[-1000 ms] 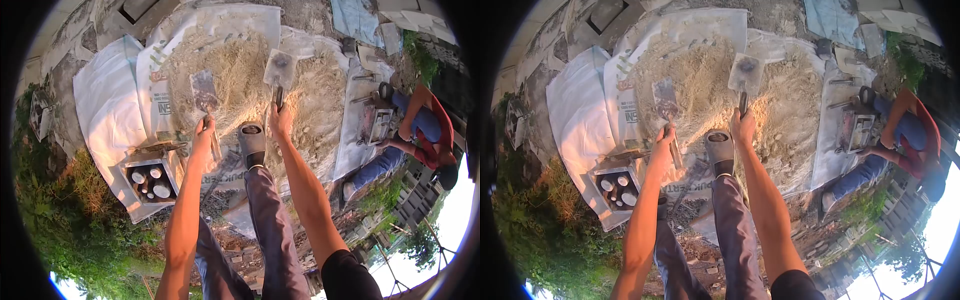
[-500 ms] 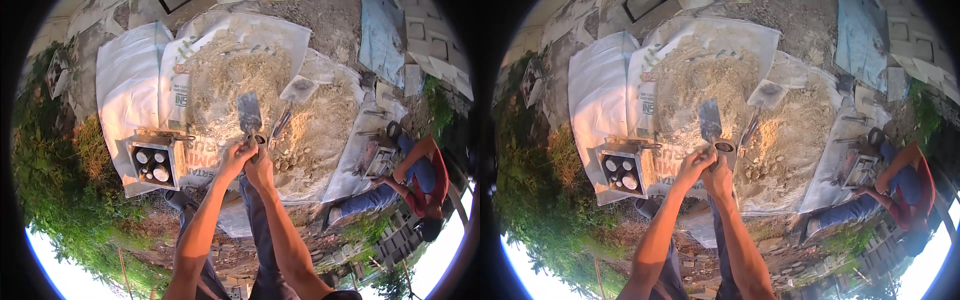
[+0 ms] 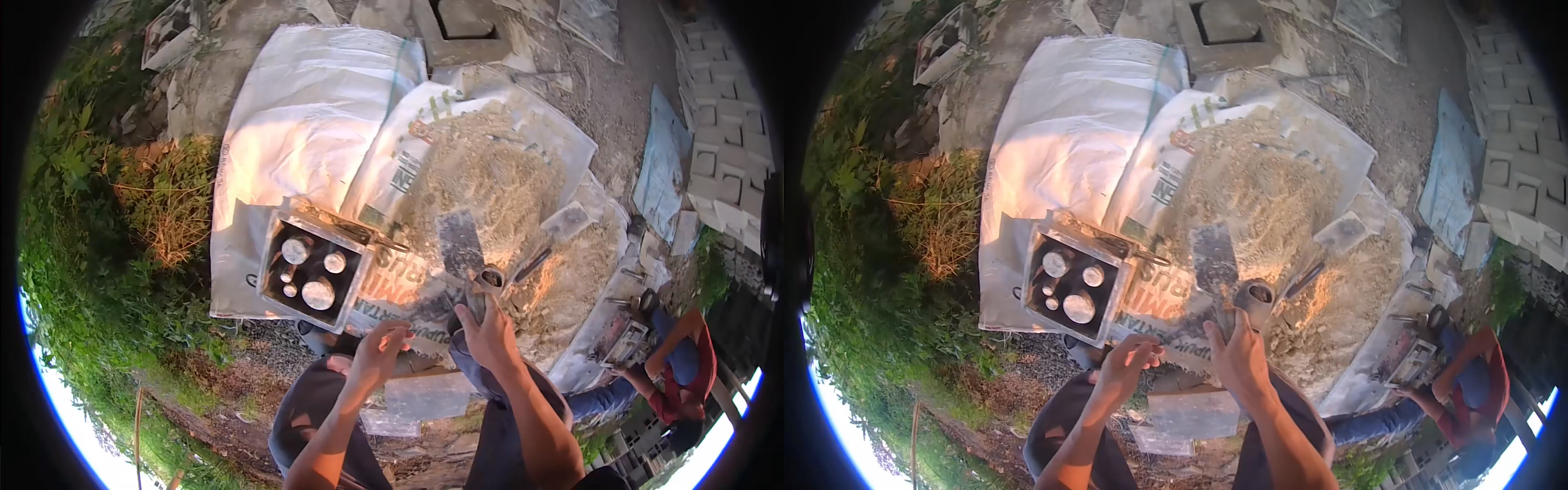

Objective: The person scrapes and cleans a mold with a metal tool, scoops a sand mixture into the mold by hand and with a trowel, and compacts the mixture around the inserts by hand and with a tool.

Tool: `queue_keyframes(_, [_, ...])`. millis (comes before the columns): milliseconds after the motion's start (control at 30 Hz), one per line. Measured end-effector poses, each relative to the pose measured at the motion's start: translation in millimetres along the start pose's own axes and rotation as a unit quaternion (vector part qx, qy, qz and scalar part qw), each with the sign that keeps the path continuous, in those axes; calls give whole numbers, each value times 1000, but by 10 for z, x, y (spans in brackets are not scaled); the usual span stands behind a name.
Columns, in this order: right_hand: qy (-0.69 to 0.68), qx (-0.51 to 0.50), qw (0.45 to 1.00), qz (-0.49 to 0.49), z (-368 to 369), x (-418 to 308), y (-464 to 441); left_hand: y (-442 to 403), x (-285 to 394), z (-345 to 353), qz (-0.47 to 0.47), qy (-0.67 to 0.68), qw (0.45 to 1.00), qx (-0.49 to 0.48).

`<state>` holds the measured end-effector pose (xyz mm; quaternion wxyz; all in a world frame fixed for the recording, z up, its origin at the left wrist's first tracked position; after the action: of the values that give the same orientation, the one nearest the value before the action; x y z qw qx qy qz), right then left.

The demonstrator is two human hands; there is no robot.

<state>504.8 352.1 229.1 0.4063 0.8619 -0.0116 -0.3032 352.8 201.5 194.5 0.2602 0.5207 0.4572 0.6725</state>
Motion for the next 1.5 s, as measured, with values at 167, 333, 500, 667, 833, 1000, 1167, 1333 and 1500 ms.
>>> queue_keyframes(167, [47, 25, 991, -119, 211, 128, -256, 171, -183, -239, -12, -30, 998, -51])
queue_keyframes(333, [-11, -6, 996, -89, 36, -536, -273, 352, -57, -613, 15, -164, 986, -11])
queue_keyframes(500, [-18, 24, 980, -199, -24, -722, -244, 577, 64, -950, 240, -287, 907, 194])
queue_keyframes(667, [-18, 23, 976, -214, -37, -1032, 60, 711, -143, -839, 255, -257, 919, 153])
queue_keyframes(833, [-10, 17, 970, -244, 26, -1031, 225, 908, -215, -626, 337, -317, 874, 147])
queue_keyframes(1000, [-54, -1, 961, -271, 61, -1027, 294, 1012, -199, -534, 334, -338, 870, 131])
queue_keyframes(1167, [-6, 23, 949, -315, 99, -1069, 470, 1040, -300, -391, 374, -339, 855, 125])
queue_keyframes(1333, [19, 38, 922, -385, 202, -1094, 587, 1023, -102, -315, 394, -422, 805, 134])
queue_keyframes(1500, [10, 42, 891, -451, 204, -1237, 1080, 939, 333, -548, 442, -467, 718, 266])
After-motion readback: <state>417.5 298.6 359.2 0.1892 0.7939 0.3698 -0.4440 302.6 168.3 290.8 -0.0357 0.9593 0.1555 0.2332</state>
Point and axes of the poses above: each hand's wrist, its own y-axis away from the middle knuckle, its own z-axis out of the palm, x = y × z, the point moved 6 cm from there along -y, towards the middle knuckle, and after that the axes turned 9 degrees about -z, right-handed, at the moved point
